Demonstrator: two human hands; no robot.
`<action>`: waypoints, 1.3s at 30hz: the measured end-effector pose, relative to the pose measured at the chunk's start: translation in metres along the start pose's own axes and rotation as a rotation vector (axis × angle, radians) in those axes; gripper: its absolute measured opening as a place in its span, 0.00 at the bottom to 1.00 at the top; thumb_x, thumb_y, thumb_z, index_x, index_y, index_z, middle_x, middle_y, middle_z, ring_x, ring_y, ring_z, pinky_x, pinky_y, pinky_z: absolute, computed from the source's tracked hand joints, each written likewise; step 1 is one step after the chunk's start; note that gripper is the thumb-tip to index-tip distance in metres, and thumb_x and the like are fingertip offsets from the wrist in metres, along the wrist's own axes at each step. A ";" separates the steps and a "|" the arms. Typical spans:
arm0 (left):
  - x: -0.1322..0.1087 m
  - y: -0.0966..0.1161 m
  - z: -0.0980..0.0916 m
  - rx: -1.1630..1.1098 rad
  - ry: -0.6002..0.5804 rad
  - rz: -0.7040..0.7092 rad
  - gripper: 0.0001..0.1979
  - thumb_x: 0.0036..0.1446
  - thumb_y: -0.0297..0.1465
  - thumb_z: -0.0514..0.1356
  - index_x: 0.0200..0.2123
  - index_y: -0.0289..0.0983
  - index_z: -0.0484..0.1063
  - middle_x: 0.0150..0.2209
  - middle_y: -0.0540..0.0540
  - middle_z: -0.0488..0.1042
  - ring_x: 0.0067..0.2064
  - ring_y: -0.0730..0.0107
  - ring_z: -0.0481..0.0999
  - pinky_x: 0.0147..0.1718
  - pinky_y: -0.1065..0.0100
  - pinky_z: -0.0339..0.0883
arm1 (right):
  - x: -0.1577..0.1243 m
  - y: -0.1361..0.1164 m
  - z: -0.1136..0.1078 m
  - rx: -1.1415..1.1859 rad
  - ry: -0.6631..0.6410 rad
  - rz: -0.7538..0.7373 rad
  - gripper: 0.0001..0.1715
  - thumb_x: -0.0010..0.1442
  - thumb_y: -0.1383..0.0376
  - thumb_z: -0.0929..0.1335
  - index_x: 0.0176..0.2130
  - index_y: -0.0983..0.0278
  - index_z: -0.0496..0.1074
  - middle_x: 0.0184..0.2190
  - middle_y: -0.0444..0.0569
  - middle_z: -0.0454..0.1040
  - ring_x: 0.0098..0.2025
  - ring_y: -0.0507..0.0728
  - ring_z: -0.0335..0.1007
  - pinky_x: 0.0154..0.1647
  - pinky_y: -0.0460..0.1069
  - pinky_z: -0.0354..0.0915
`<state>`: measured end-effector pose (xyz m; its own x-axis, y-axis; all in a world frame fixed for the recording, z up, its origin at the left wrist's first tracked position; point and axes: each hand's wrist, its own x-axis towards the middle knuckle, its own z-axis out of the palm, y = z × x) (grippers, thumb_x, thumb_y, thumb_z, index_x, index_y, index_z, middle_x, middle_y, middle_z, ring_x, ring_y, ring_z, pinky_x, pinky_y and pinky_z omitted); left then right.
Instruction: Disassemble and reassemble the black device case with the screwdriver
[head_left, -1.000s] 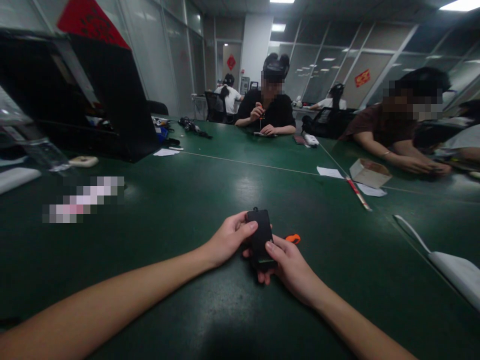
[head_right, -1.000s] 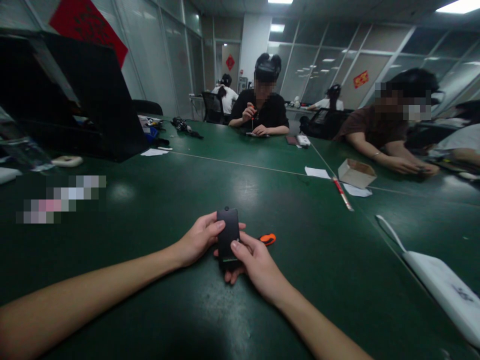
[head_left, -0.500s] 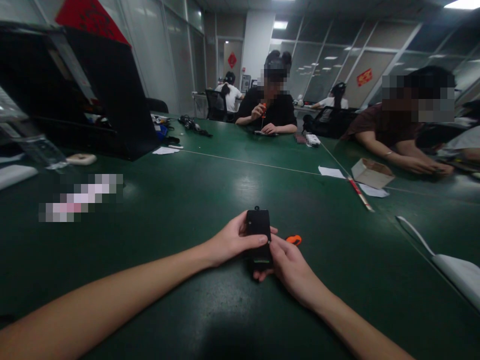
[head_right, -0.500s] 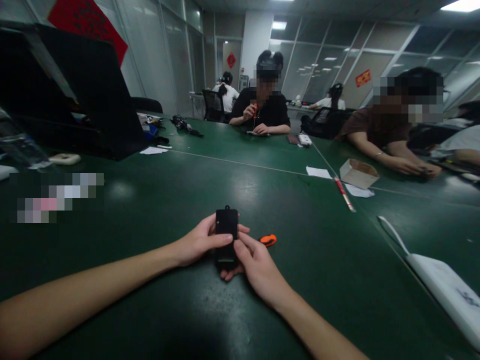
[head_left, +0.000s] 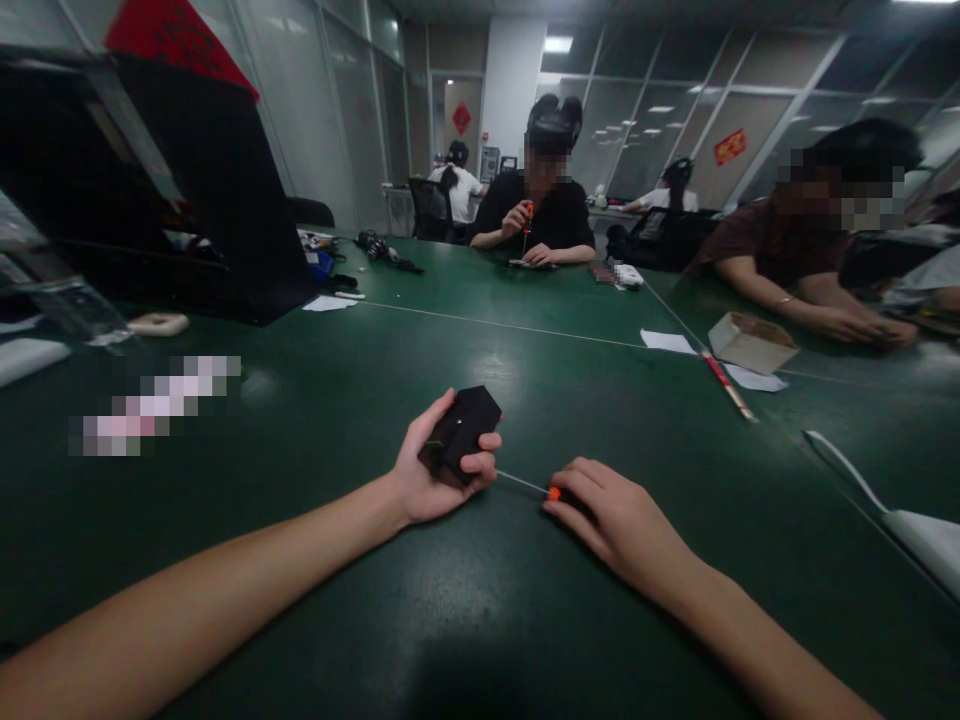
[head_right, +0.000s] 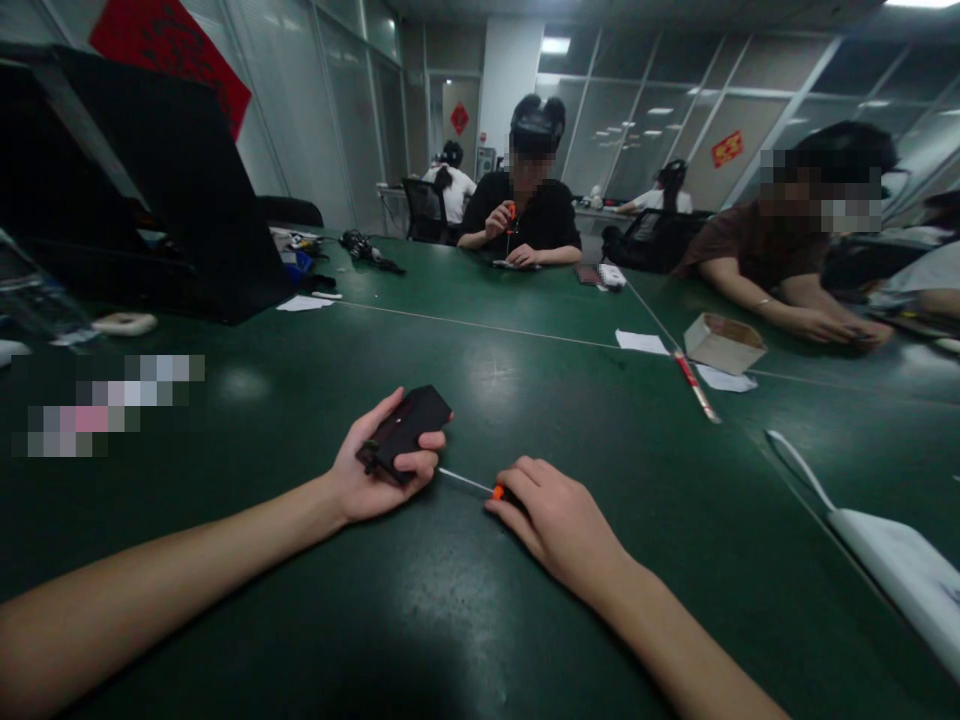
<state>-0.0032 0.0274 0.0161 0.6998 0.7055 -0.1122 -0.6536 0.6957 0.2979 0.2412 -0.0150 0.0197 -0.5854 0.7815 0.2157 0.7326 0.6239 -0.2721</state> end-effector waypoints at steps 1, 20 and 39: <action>0.000 0.001 0.000 0.012 0.006 0.004 0.25 0.65 0.47 0.48 0.47 0.31 0.69 0.30 0.47 0.65 0.22 0.79 0.63 0.24 0.76 0.67 | -0.001 -0.001 0.002 0.063 0.033 0.032 0.10 0.68 0.62 0.64 0.43 0.64 0.72 0.37 0.52 0.75 0.37 0.58 0.72 0.37 0.52 0.69; 0.012 0.005 -0.011 0.644 0.229 0.365 0.29 0.58 0.48 0.61 0.58 0.41 0.62 0.34 0.46 0.73 0.30 0.69 0.77 0.28 0.70 0.70 | -0.003 -0.019 0.001 0.294 0.392 0.005 0.11 0.63 0.69 0.68 0.45 0.66 0.78 0.35 0.52 0.78 0.35 0.56 0.75 0.36 0.50 0.71; 0.012 0.000 -0.014 0.815 0.223 0.467 0.24 0.53 0.46 0.66 0.43 0.32 0.68 0.36 0.42 0.76 0.30 0.70 0.76 0.30 0.69 0.69 | -0.004 -0.021 -0.003 0.249 0.361 0.004 0.10 0.61 0.68 0.68 0.41 0.65 0.79 0.33 0.52 0.80 0.32 0.56 0.77 0.33 0.50 0.73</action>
<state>0.0008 0.0376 0.0018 0.2943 0.9552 0.0317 -0.3920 0.0904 0.9155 0.2289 -0.0310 0.0276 -0.3911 0.7618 0.5165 0.6030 0.6360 -0.4816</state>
